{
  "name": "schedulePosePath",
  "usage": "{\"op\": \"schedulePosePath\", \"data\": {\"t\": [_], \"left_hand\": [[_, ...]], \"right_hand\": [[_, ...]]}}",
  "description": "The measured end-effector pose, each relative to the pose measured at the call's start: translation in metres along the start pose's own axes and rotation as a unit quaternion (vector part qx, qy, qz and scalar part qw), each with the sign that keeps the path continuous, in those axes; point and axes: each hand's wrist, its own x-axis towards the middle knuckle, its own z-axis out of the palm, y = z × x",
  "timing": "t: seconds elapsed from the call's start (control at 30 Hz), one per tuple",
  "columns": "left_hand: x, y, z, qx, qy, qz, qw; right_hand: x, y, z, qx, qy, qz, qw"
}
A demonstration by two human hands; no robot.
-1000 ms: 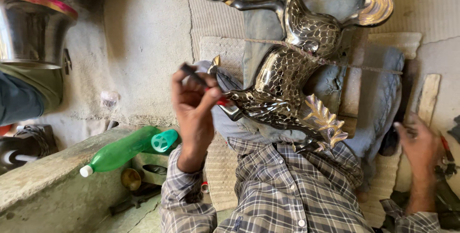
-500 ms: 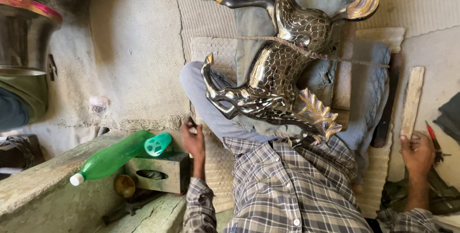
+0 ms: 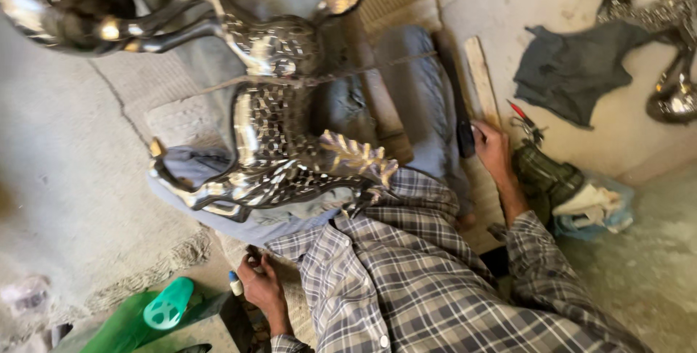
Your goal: The person uses a hammer and chisel to engrave a pattern onto a silver-colored metal animal figurine. They repeatedly strike the chisel to create a textured surface on the figurine's body.
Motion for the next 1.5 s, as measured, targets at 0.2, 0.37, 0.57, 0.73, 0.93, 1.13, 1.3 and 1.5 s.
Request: {"op": "schedulePosePath", "data": {"t": [0.2,0.37,0.57,0.73,0.93,1.13,1.3,1.5], "left_hand": [[-0.009,0.001,0.002,0.008,-0.022,-0.009,1.000],[0.000,-0.001,0.004,0.016,-0.045,-0.002,0.999],[0.001,0.000,0.000,0.023,-0.043,0.020,0.999],[0.007,0.003,-0.001,0.021,-0.032,0.013,0.999],[0.043,0.000,-0.012,-0.024,0.097,-0.025,0.995],[0.071,0.012,-0.064,-0.222,0.221,0.092,0.945],[0.080,0.073,-0.116,-0.144,0.276,0.320,0.895],[0.104,0.081,-0.134,-0.173,0.282,0.296,0.896]], "right_hand": [[-0.017,0.040,-0.062,0.117,0.176,0.195,0.958],[-0.001,0.052,-0.070,-0.094,0.069,0.001,0.993],[0.026,0.052,-0.050,-0.114,0.029,0.075,0.990],[0.029,0.056,-0.073,0.161,0.002,0.157,0.974],[0.030,0.008,-0.091,0.422,-0.008,0.124,0.898],[0.049,-0.065,-0.092,0.454,-0.081,0.005,0.887],[0.060,-0.112,-0.080,0.407,-0.146,-0.044,0.901],[0.077,-0.132,-0.089,0.279,-0.210,-0.082,0.933]]}}
